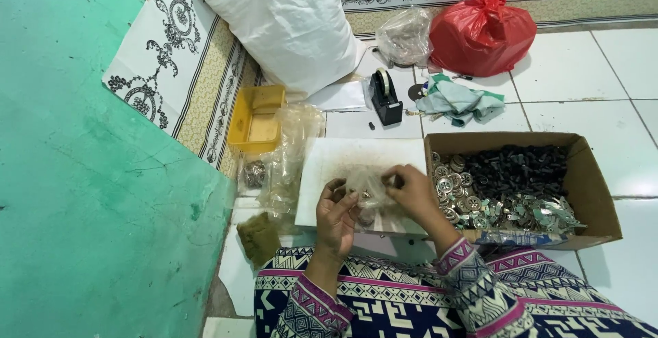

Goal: The person sits on the floor and sorts small metal parts from a cardboard box onto a white board. They then place the sorted parts into a clear plastic bag and set it aside.

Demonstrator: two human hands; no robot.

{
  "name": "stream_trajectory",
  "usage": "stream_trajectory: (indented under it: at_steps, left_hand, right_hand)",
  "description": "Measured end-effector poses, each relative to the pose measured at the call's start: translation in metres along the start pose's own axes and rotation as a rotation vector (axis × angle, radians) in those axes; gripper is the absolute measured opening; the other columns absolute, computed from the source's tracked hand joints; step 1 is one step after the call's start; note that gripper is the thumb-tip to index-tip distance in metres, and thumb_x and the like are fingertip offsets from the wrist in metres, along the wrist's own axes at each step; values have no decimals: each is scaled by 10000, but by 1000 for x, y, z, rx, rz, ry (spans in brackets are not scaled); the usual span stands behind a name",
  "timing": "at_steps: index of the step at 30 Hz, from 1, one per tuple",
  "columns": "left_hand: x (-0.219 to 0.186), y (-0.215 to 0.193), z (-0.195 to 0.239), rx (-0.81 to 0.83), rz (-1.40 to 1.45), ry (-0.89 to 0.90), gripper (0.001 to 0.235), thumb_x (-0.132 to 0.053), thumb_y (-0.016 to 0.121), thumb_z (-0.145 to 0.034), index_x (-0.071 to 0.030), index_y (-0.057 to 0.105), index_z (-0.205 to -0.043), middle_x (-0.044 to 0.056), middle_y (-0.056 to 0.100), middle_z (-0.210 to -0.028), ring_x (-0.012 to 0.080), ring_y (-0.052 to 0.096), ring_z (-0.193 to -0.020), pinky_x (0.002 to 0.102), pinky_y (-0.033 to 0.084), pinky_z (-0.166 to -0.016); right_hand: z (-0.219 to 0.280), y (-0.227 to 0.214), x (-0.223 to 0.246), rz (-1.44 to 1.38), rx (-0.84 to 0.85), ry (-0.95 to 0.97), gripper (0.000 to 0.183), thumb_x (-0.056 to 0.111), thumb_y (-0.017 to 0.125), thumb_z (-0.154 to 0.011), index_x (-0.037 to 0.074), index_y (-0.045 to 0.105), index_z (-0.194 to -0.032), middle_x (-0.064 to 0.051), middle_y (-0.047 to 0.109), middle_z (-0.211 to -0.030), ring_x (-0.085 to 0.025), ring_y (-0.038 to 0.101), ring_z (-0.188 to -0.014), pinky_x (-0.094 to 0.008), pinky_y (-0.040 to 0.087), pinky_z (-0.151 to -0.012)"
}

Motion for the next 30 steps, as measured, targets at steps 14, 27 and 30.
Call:
stream_trajectory:
  at_steps: [14,27,30]
  left_hand:
    - [-25,47,9,-120,-497,156,411,18,791,-764,-38,650,-1146,80,614,-903,149,619,-828,271,590,-680]
    - [-51,68,20,-26,-1307,632,423,16,693,-751,-93,671,-1160,132,709,-802,243,734,-694,308,650,-603]
    - [-60,76,24,-32,-1447,795,392,-13,713,-741,-104,685,-1122,96,702,-736,210,726,-647,279,644,-557]
  right_hand:
    - [52,-76,103,-332,-349,-479,191,51,827,-826,74,789,-1011,-120,660,-905,-291,741,-814,-357,654,-676]
    - [53,-94,82,-311,-320,-274,240,-44,805,-732,86,796,-934,-116,716,-755,-268,730,-699,-340,622,-575]
    - [63,-107,93,-386,-359,-303,205,-55,773,-746,90,780,-891,-104,688,-749,-237,719,-690,-329,618,-566]
Point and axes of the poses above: each hand's wrist, its own z-axis away from the middle knuckle, its own y-axis out of the palm, x = y × z, the point moved 4 cm from there along -z, towards the middle knuckle
